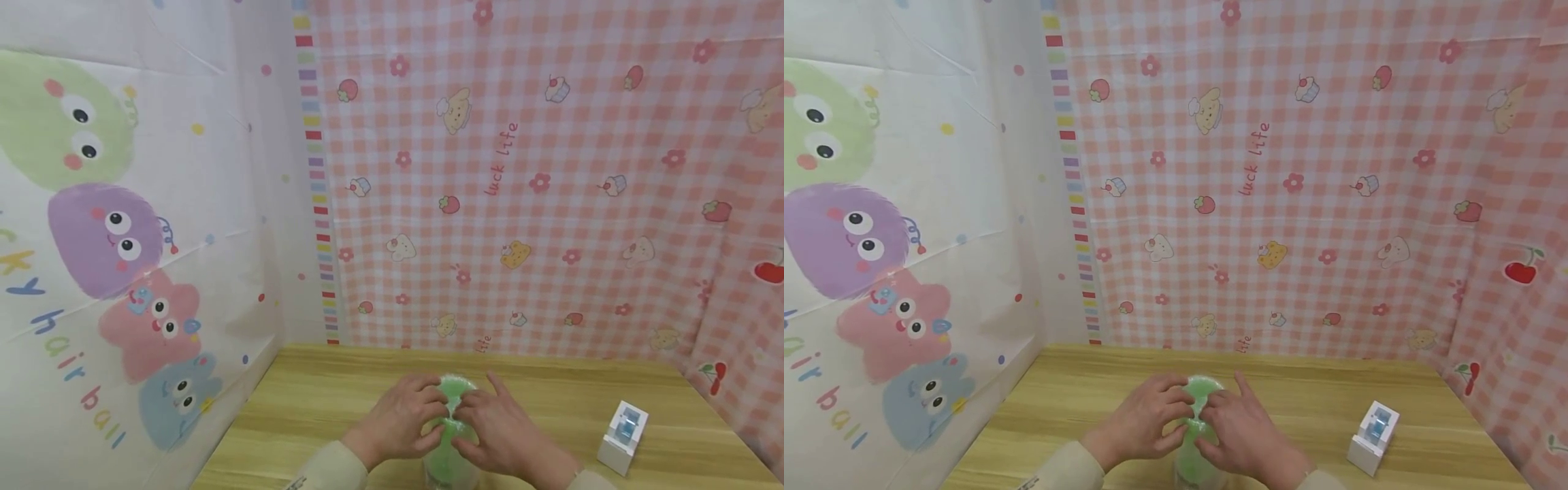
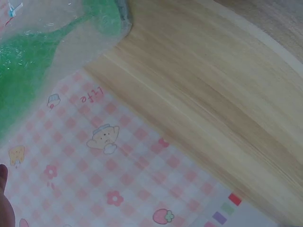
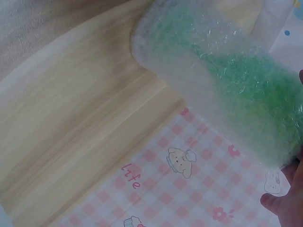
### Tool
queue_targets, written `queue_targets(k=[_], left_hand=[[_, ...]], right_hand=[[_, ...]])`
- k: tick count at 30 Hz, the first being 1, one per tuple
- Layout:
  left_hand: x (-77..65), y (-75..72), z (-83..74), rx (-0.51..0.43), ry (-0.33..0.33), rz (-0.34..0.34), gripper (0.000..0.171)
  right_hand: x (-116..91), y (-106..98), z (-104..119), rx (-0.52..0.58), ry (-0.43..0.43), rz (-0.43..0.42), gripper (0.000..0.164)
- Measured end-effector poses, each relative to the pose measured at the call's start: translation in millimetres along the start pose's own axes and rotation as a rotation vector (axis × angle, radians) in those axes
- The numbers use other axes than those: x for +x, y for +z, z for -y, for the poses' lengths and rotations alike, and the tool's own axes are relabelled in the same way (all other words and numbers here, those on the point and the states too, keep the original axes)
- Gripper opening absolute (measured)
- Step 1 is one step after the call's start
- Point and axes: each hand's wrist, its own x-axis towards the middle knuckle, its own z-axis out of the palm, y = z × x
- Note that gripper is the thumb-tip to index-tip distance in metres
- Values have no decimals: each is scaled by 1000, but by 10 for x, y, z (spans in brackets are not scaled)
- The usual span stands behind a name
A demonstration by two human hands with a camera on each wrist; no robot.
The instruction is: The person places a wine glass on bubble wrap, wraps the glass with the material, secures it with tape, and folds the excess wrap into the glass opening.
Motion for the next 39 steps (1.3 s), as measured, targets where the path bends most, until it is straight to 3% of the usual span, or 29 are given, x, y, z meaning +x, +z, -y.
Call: queue_targets(k=[5,13,19,22,25,29,39], left_hand=[[-10,48,-29,-16,36,-50,11],[-60,66,-45,-40,8,-72,11],[-45,54,-13,-34,-11,-67,14],[-46,32,2,-30,-36,-52,16],[-48,7,9,-26,-68,-28,19],[-37,-19,2,-31,-88,-6,24],[-21,-20,22,-32,-102,-5,32]], right_hand=[[-38,29,30,-3,2,9,32],[-49,55,60,19,3,10,35],[-72,118,0,85,-31,-152,39],[-89,135,-37,99,-19,-251,54],[-102,139,-73,97,39,-294,73],[-110,131,-102,128,115,-270,86],[-116,141,-112,153,179,-221,89]])
